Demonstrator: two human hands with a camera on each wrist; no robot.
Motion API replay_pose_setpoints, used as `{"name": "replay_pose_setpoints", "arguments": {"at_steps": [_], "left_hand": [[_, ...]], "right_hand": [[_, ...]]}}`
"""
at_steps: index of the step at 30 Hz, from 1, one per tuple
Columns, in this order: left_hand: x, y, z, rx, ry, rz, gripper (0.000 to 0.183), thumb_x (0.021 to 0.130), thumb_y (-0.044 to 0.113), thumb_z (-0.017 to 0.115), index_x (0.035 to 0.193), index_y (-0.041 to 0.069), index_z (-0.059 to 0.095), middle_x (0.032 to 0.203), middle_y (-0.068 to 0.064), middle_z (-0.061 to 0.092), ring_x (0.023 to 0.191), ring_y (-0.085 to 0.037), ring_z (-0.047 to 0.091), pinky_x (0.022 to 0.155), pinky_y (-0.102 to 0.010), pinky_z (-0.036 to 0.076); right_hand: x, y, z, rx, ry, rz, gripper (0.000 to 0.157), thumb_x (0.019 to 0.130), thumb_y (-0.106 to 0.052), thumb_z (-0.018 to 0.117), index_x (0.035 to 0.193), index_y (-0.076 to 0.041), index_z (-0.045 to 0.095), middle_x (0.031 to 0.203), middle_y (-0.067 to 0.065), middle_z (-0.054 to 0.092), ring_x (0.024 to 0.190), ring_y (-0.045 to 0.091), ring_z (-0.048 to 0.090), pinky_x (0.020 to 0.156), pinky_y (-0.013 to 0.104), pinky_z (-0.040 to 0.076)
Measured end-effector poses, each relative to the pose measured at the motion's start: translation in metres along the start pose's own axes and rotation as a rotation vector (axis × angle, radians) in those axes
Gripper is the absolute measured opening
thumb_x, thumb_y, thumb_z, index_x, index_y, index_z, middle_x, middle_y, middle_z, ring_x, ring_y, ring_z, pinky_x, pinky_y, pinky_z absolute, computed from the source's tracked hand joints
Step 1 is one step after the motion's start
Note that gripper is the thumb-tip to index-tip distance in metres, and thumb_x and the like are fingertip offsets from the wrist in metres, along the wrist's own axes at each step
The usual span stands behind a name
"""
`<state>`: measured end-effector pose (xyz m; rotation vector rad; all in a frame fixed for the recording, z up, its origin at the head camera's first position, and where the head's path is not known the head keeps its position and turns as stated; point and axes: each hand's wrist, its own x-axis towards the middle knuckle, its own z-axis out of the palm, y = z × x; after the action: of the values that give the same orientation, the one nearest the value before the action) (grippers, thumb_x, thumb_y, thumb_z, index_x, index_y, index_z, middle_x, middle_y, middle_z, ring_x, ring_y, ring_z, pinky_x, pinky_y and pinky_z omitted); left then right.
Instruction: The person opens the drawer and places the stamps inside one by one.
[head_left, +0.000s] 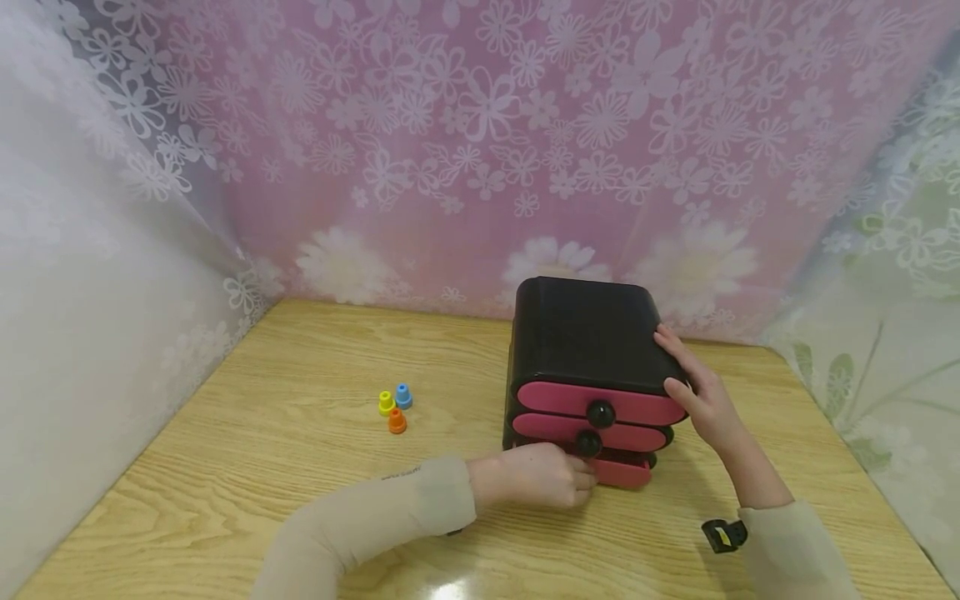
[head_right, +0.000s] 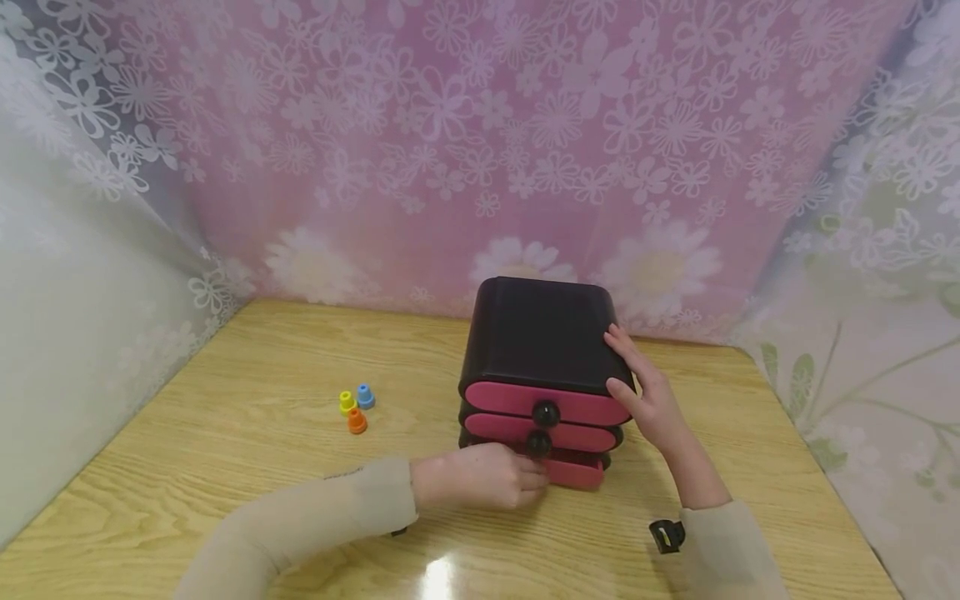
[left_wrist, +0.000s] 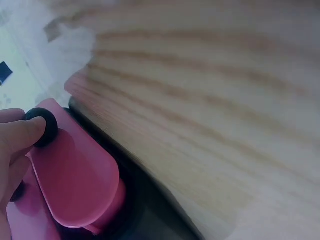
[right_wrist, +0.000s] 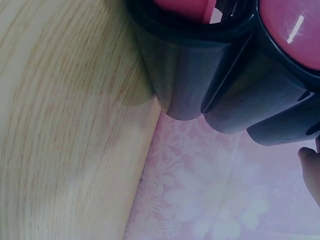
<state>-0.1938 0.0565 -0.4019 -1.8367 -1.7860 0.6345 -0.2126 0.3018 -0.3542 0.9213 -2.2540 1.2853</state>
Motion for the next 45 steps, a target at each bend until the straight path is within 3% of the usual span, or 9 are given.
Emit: {"name": "replay_pose_setpoints", "arguments": {"at_steps": [6, 18, 23, 31, 45], "left_hand": [[-0.003, 0.006, -0.009, -0.043, 0.041, 0.031, 0.025, 0.090, 0.015, 0.042, 0.095, 0.024, 0.065, 0.107, 0.012, 0.057, 0.101, -0.002, 0.050, 0.068, -0.015, 0.045], [-0.006, 0.023, -0.024, -0.055, 0.048, 0.084, 0.027, 0.089, 0.011, 0.041, 0.093, 0.025, 0.064, 0.104, 0.011, 0.056, 0.097, -0.003, 0.051, 0.061, -0.017, 0.046], [-0.006, 0.029, -0.029, -0.063, 0.047, 0.115, 0.027, 0.090, 0.012, 0.039, 0.095, 0.024, 0.062, 0.106, 0.011, 0.056, 0.099, -0.003, 0.050, 0.066, -0.016, 0.046], [-0.006, 0.030, -0.031, -0.064, 0.024, 0.145, 0.028, 0.091, 0.015, 0.037, 0.103, 0.024, 0.061, 0.111, 0.010, 0.055, 0.105, -0.004, 0.048, 0.074, -0.015, 0.044], [-0.005, 0.036, -0.031, -0.061, 0.002, 0.135, 0.025, 0.090, 0.016, 0.040, 0.094, 0.027, 0.062, 0.102, 0.014, 0.055, 0.098, -0.001, 0.050, 0.065, -0.013, 0.044]], "right_hand": [[-0.001, -0.001, 0.000, 0.014, -0.009, 0.004, 0.047, 0.091, -0.004, 0.043, 0.135, 0.005, 0.029, 0.142, 0.019, 0.019, 0.132, 0.017, 0.014, 0.099, 0.014, 0.018], [-0.002, 0.001, -0.001, 0.009, -0.003, -0.003, 0.047, 0.089, 0.000, 0.042, 0.134, 0.007, 0.029, 0.142, 0.018, 0.020, 0.132, 0.016, 0.015, 0.098, 0.014, 0.020], [-0.002, 0.001, -0.001, -0.003, -0.002, 0.000, 0.047, 0.088, 0.002, 0.042, 0.134, 0.006, 0.030, 0.143, 0.016, 0.021, 0.131, 0.015, 0.015, 0.098, 0.014, 0.020], [-0.001, 0.002, 0.000, 0.004, 0.001, 0.003, 0.047, 0.089, 0.001, 0.042, 0.134, 0.006, 0.030, 0.143, 0.014, 0.021, 0.131, 0.015, 0.015, 0.098, 0.014, 0.020], [0.000, 0.005, 0.000, -0.017, 0.007, -0.011, 0.046, 0.088, 0.003, 0.042, 0.132, 0.008, 0.031, 0.140, 0.022, 0.022, 0.131, 0.014, 0.017, 0.098, 0.014, 0.020]]}}
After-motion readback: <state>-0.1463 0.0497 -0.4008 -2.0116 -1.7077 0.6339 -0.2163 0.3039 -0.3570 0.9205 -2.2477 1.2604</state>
